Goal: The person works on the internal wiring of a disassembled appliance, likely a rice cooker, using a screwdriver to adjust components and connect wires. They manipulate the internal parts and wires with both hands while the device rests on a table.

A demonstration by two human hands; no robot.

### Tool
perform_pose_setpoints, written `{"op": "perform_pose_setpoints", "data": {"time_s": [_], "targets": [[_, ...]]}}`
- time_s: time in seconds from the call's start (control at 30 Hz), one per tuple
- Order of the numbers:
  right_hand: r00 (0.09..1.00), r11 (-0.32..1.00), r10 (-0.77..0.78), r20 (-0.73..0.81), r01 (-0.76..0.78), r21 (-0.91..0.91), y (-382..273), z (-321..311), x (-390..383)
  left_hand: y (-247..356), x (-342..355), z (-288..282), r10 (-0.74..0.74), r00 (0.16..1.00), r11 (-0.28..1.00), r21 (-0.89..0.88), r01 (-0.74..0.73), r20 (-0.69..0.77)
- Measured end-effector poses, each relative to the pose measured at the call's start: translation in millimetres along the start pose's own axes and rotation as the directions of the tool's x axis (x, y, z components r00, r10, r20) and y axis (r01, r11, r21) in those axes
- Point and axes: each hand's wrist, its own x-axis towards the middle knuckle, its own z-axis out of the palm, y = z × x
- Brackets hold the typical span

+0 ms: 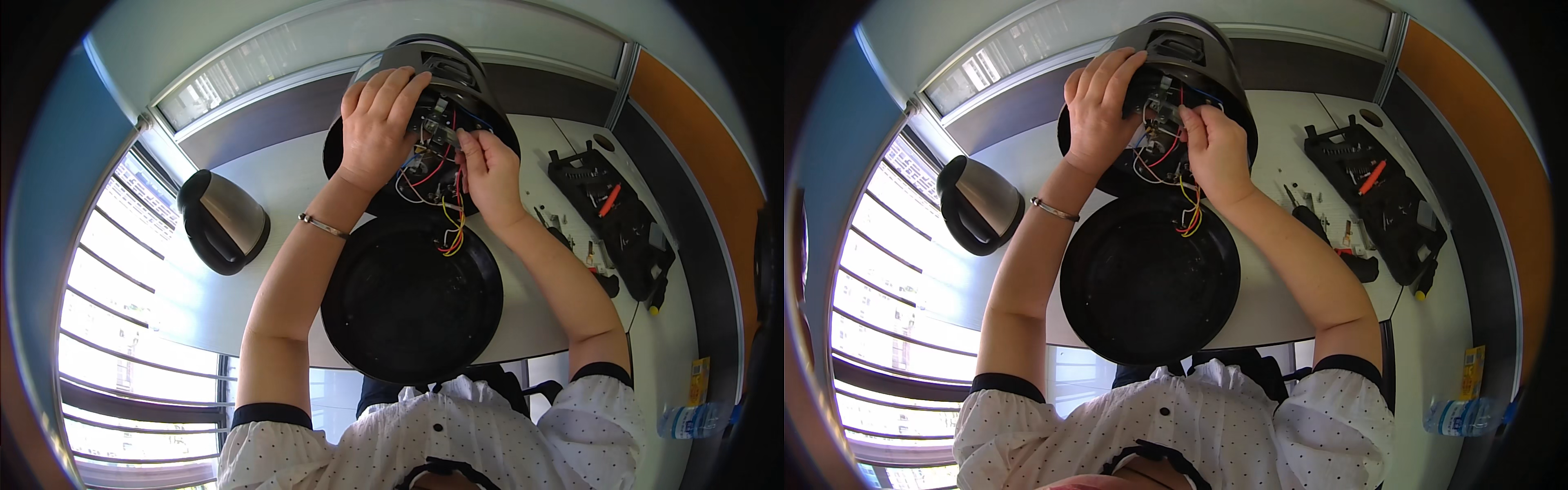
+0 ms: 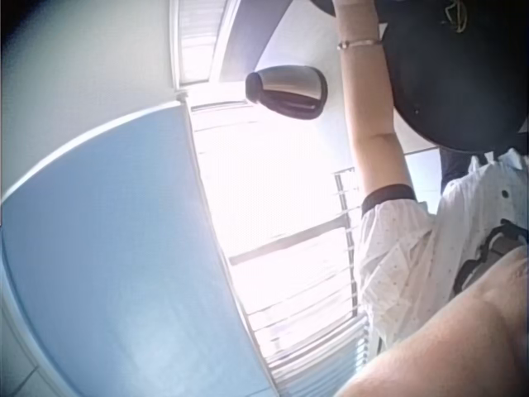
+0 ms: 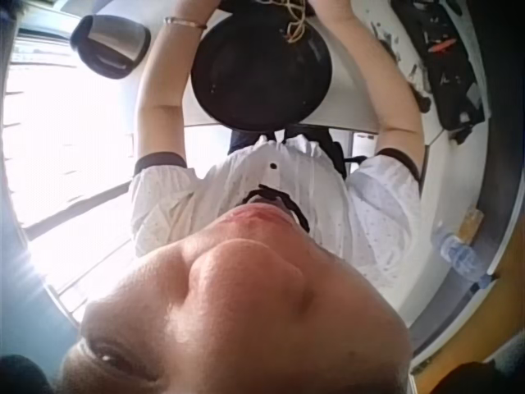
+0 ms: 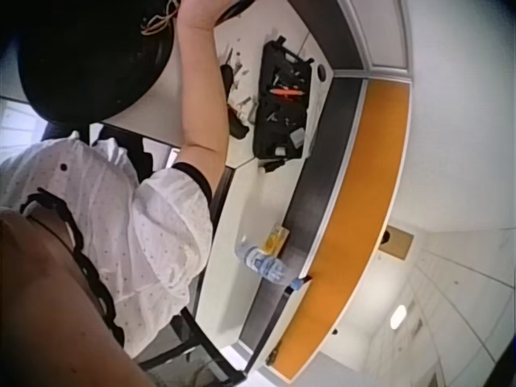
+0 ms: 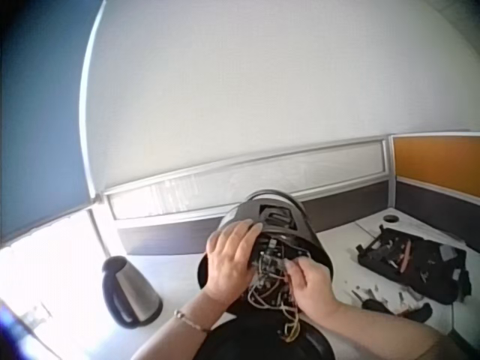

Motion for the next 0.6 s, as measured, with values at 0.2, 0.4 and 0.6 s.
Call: {"op": "perform_pose_setpoints", "data": {"time_s": [0.2,0.4,0.6], "targets": [[1.0,1.0,-0.019,0.0,0.019,0.004,3.1,-0.3,0.1,0.5,-1.3,0.3,-0.016,1.0,1.0,0.023,0.016,-0.015],[0.999,1.0,0.021,0.025,-0.021,0.018,3.3,-2.4,-0.4,-0.6,-3.0,3.8,-0.015,0.999,0.998,0.06,0.017,-0.037],[0.982,0.972,-0.189,-0.009,0.186,-0.144,6.7,-4.8,1.1,-1.7,-4.5,6.2,-0.019,0.999,0.997,0.069,0.022,-0.039]]}}
